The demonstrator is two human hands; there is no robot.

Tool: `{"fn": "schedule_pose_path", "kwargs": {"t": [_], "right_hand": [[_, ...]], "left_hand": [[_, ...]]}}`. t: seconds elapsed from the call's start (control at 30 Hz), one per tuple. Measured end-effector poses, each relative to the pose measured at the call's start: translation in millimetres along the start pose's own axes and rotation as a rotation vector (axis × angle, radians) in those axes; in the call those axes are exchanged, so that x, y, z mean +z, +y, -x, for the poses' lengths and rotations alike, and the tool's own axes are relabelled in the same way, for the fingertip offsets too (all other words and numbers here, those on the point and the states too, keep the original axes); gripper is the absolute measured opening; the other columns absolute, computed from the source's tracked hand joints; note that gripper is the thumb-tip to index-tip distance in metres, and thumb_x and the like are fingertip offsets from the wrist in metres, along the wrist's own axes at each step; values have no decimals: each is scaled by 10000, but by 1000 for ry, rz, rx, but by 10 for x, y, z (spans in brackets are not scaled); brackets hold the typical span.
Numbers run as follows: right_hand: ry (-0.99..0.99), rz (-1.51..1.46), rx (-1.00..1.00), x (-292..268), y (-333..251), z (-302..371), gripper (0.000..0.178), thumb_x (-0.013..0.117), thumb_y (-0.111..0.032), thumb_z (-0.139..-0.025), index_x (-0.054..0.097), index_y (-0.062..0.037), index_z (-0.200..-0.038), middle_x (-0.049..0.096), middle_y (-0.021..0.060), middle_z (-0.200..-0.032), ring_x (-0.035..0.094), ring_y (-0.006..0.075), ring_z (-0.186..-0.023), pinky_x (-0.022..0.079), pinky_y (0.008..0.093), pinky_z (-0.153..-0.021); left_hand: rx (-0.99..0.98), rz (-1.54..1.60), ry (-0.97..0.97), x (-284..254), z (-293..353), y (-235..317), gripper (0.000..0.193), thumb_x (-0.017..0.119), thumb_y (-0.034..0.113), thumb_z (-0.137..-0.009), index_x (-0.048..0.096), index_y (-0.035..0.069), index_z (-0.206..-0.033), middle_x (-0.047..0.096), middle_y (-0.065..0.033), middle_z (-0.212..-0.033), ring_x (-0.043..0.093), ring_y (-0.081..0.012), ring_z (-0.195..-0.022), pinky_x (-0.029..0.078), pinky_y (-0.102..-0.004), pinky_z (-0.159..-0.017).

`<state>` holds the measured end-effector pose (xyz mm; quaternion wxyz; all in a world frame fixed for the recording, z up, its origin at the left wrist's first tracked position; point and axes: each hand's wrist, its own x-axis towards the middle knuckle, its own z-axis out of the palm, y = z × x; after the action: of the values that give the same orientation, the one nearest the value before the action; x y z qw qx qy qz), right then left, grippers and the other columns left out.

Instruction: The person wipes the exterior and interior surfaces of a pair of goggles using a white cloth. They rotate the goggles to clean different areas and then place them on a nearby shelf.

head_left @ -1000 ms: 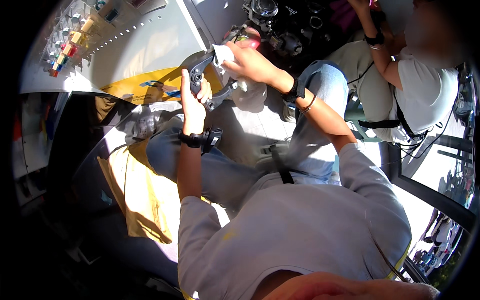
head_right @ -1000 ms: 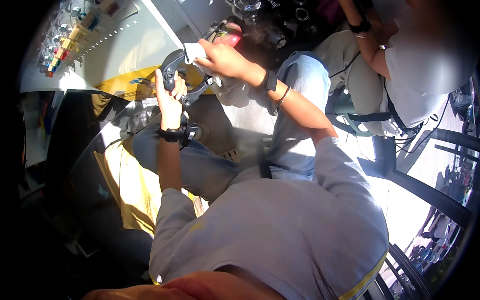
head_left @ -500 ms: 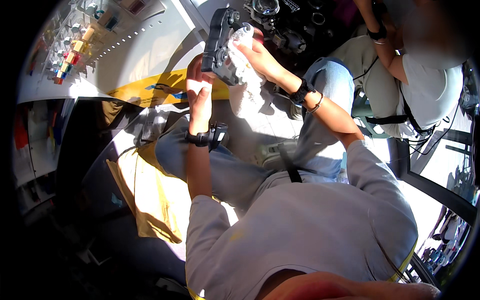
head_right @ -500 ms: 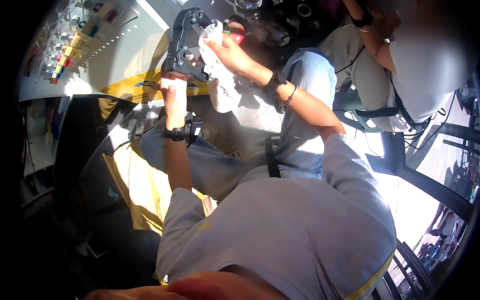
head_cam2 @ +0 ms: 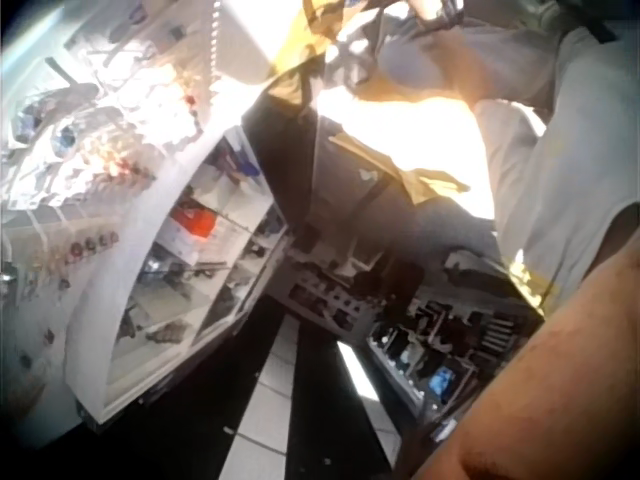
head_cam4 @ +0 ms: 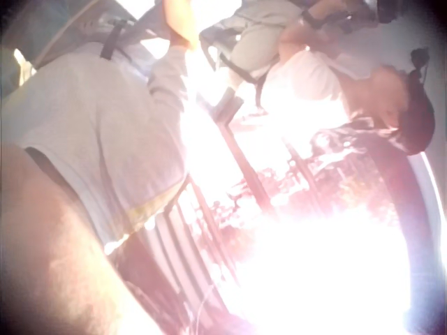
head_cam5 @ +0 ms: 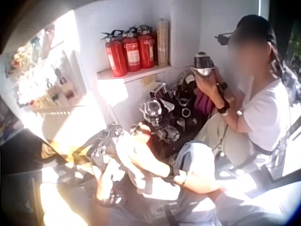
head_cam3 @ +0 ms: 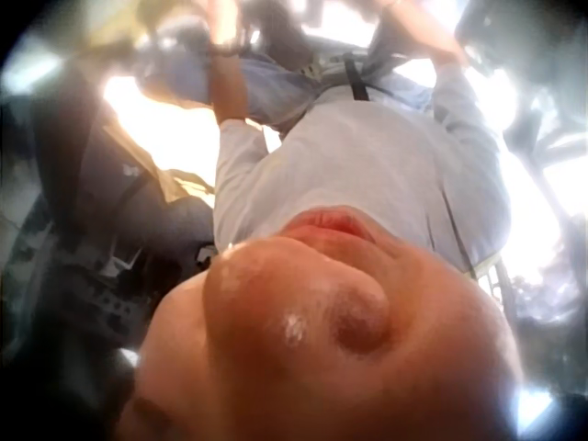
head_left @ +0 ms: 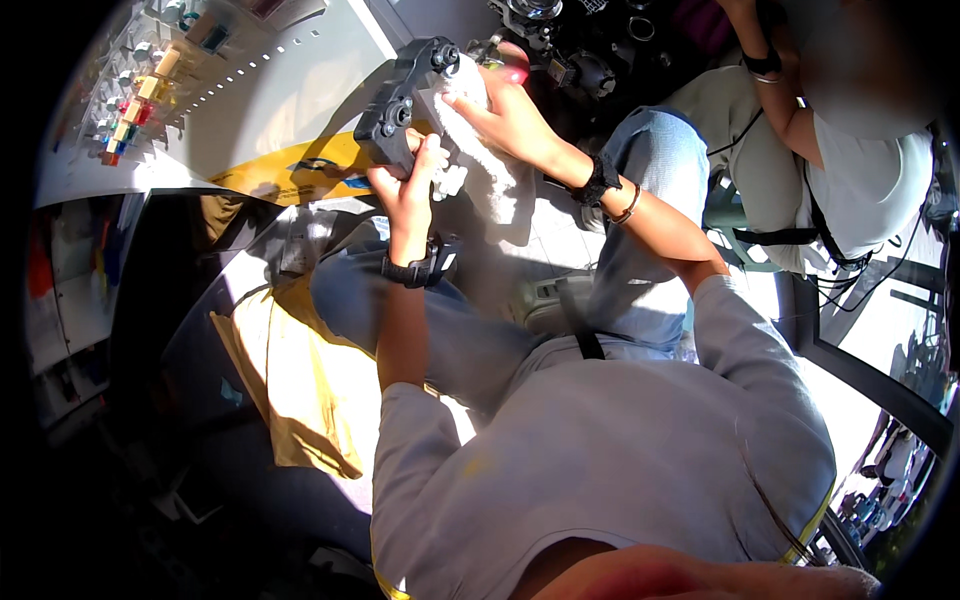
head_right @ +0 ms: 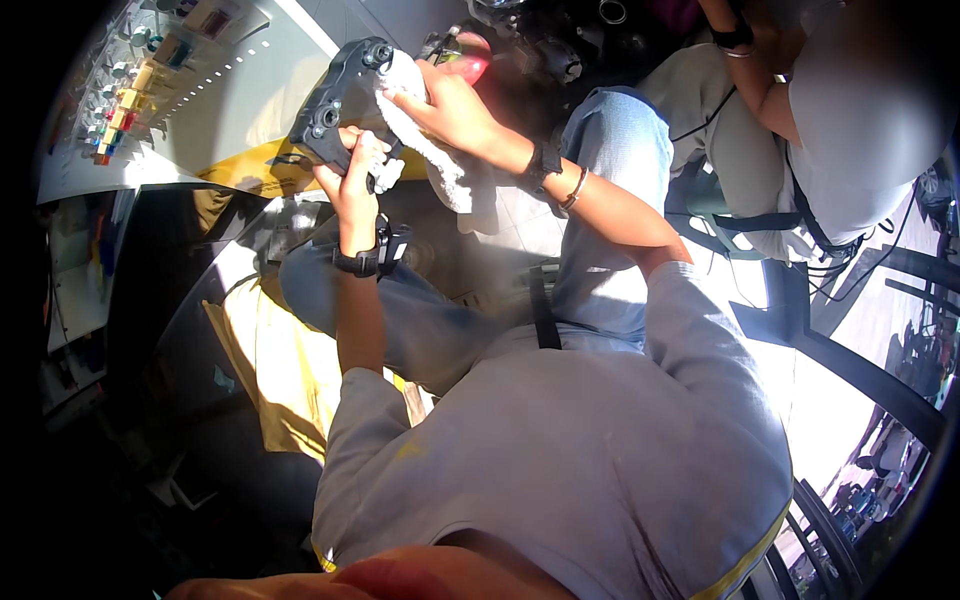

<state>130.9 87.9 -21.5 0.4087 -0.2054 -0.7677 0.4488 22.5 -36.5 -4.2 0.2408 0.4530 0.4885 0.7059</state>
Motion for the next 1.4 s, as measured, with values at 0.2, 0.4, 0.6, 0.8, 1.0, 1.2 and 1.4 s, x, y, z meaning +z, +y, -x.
{"fn": "schedule_pose_path", "kwargs": {"t": [0.2, 0.4, 0.6, 0.8, 1.0, 1.2, 1.4], "right_hand": [[36, 367, -92, -204, -3, -20, 205, 588, -214, -857, 586, -38, -962, 584, 164, -645, 578, 354, -618, 455, 403, -559], [396, -28, -224, -439, -137, -119, 263, 386, -108, -964, 615, 19, -992, 658, 70, -793, 608, 137, -699, 476, 253, -656], [67, 442, -554, -286, -611, -105, 215, 600, -167, -834, 650, -47, -1005, 590, 116, -1120, 486, 263, -1110, 415, 339, -873], [94, -36, 105, -390, -207, -229, 287, 569, -258, -917, 602, 24, -874, 576, 1, -710, 506, 27, -653, 419, 200, -568], [503, -221, -58, -560, 133, -233, 301, 469, -50, -921, 506, 31, -1209, 589, 117, -1109, 551, 180, -1002, 431, 277, -892], [231, -382, 93, -666, -79, -187, 427, 388, -344, -979, 381, -55, -1293, 488, 67, -1186, 467, 146, -1079, 349, 263, -940], [235, -232, 250, -669, -211, -210, 425, 414, -392, -964, 500, -41, -1187, 559, 59, -1097, 500, 119, -1050, 370, 241, -913]], "left_hand": [[-188, 168, 41, -12, 19, 23, 181, 552, 6, -852, 491, 42, -685, 500, -33, -604, 519, -131, -566, 454, -289, -611], [-132, -212, 47, -25, 51, -1, 271, 677, 50, -808, 499, 70, -605, 495, 49, -570, 441, -29, -507, 341, -197, -488], [66, -425, -14, 188, 182, -162, 123, 673, 70, -747, 624, -39, -774, 580, -56, -571, 542, -78, -532, 427, -249, -509], [-116, -115, -24, 120, 224, -186, 144, 666, 38, -787, 583, -10, -680, 570, 0, -574, 506, -45, -512, 377, -215, -475], [-106, 268, -28, 120, 123, -152, 210, 562, -42, -808, 464, 36, -639, 534, -56, -615, 547, -142, -576, 449, -280, -598], [-124, 470, -78, 38, 65, -92, 199, 545, -33, -796, 446, 48, -644, 472, -56, -580, 506, -170, -556, 460, -317, -572], [-150, 462, -124, 29, 96, -109, 204, 544, -28, -795, 433, 56, -646, 461, -51, -580, 493, -165, -547, 446, -314, -564]]}}
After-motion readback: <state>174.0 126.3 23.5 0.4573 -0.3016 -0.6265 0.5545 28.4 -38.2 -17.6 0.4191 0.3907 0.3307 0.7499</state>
